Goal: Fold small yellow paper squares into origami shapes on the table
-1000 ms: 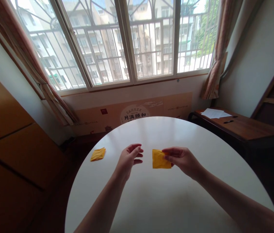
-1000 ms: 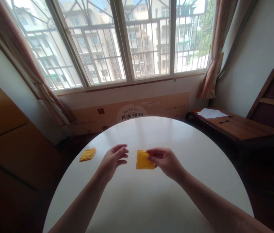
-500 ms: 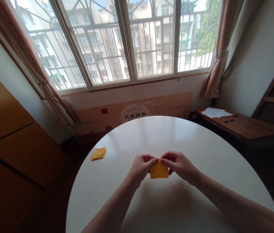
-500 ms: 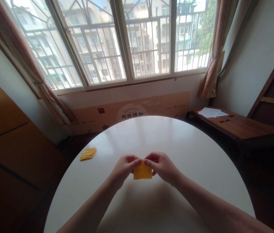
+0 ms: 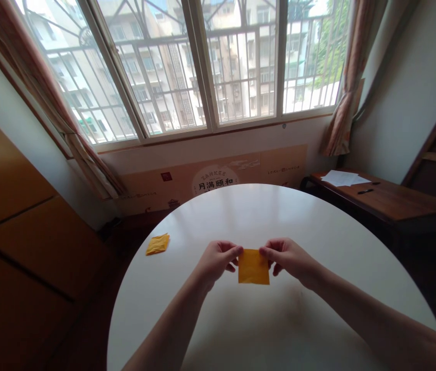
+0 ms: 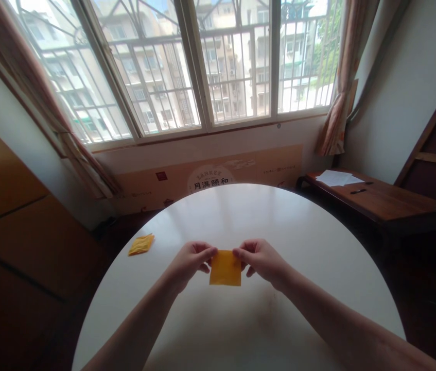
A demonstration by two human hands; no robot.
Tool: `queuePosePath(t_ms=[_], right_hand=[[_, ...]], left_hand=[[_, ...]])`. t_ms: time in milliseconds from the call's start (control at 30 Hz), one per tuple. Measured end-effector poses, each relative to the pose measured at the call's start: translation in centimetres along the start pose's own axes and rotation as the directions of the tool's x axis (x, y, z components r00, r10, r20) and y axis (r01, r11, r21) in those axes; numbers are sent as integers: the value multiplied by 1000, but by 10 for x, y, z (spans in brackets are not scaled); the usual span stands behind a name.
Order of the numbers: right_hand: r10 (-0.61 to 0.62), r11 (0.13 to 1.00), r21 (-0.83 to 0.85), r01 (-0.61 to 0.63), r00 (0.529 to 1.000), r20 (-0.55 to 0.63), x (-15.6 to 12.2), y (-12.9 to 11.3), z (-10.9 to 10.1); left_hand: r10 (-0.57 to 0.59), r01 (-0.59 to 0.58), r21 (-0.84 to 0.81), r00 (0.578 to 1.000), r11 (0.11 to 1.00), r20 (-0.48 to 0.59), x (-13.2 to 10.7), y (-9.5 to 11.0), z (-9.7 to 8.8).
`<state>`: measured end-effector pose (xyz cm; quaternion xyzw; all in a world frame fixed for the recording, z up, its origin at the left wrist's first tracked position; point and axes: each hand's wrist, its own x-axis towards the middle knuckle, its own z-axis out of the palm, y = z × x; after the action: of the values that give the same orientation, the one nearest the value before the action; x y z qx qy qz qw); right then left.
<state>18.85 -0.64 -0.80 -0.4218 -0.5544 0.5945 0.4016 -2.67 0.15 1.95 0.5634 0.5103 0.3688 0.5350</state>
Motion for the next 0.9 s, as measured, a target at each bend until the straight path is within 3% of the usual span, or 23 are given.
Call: queuePosePath(t_ms=[233,400,467,633,733,900], right_hand=[[-25,999,35,30,990,-141,8,3,-11],[-40,999,21,44,988,-151,11,8,-9],[-42,999,7,43,990,-138,10,9,-9],[-56,998,-43,51,990,-128,13,14,-8],[-97,993,-87,83,978,-184,20,20,-7],[-91,992,-112,65,966,-241,31,27,-13]], left_hand=[[8,-22,-89,987,996,-159,5,-3,-10],[-53,55,-53,997,997,50,1,-6,3],[-67,68,-21,996,997,62,0,-8,6],[-45,44,-8,998,999,-33,3,-11,6],[-8,7,-9,994,1000,-106,5,-14,5],[40,-41,4,955,999,-294,9,-13,-10]])
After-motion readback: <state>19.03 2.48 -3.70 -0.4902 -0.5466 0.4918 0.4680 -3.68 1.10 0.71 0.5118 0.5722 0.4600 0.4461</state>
